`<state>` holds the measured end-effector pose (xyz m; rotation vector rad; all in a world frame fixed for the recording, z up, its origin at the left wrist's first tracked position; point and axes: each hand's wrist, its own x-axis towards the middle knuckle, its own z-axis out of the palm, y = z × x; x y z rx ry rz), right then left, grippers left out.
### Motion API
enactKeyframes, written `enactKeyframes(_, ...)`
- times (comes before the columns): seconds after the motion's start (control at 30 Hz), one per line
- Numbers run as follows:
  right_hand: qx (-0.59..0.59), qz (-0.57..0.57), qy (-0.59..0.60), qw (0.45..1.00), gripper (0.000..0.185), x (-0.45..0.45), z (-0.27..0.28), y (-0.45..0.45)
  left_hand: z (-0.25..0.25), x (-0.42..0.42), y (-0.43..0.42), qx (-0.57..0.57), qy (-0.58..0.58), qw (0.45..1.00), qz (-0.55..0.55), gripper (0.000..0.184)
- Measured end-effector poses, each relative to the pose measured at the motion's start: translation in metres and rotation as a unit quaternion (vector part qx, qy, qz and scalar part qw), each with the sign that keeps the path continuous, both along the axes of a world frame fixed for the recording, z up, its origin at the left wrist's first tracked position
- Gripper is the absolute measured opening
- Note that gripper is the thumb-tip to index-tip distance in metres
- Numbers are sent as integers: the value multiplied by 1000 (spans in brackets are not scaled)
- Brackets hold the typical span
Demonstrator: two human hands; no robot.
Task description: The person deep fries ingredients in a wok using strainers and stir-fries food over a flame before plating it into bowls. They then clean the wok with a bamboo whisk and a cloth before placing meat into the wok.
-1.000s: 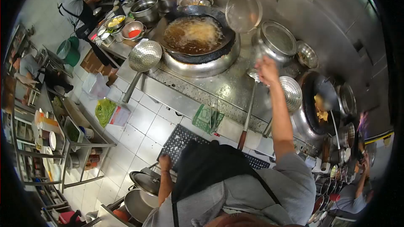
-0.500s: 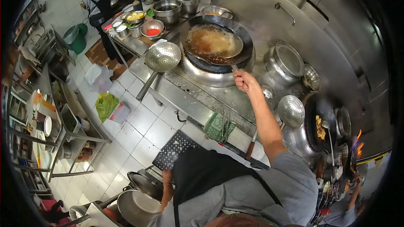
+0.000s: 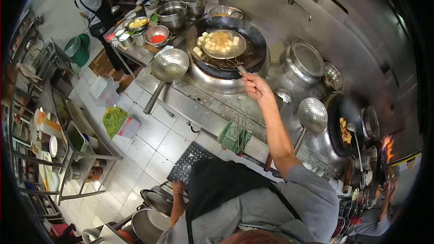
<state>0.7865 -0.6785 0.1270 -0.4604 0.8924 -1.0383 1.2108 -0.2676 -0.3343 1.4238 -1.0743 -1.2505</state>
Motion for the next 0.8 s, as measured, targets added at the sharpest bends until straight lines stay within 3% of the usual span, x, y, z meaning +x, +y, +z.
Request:
enactKeyframes(0.03,14,-31,-12,999,5,-6,-4,3,2,-3,0,29,-36,999,4,17)
enactKeyframes(0.07,-27,52,17,998,7,-21,-11,10,6,-7,-1,59,-72,996,6,18)
enactKeyframes(0.1,-30,32,36,998,7,-22,-6,12,12,-10,-1,90,-106,990,6,20)
enactKeyframes(0.17,-28,-11,71,997,7,-18,12,30,32,-10,4,80,-407,904,-100,23)
enactKeyframes(0.27,-44,-3,137,990,4,-29,19,45,15,-15,13,2,-530,839,-124,26)
enactKeyframes(0.37,-45,-53,174,982,5,-30,21,50,4,-23,22,61,-394,917,-32,29)
enactKeyframes(0.5,-57,-80,213,972,8,-26,42,54,4,-24,19,-36,-467,877,-108,29)
enactKeyframes(0.6,-73,-117,187,973,26,-44,32,40,10,-23,15,31,-541,816,-199,24)
enactKeyframes(0.67,-83,-119,180,973,40,-46,38,41,34,-29,10,112,-421,887,-156,21)
enactKeyframes(0.7,-90,-99,183,974,39,-49,36,34,35,-28,11,150,-357,912,-134,19)
enactKeyframes(0.73,-92,-85,186,975,38,-56,29,29,34,-25,3,130,-520,807,-246,21)
enactKeyframes(0.8,-88,-99,194,972,27,-54,39,26,34,-22,6,121,-488,833,-230,24)
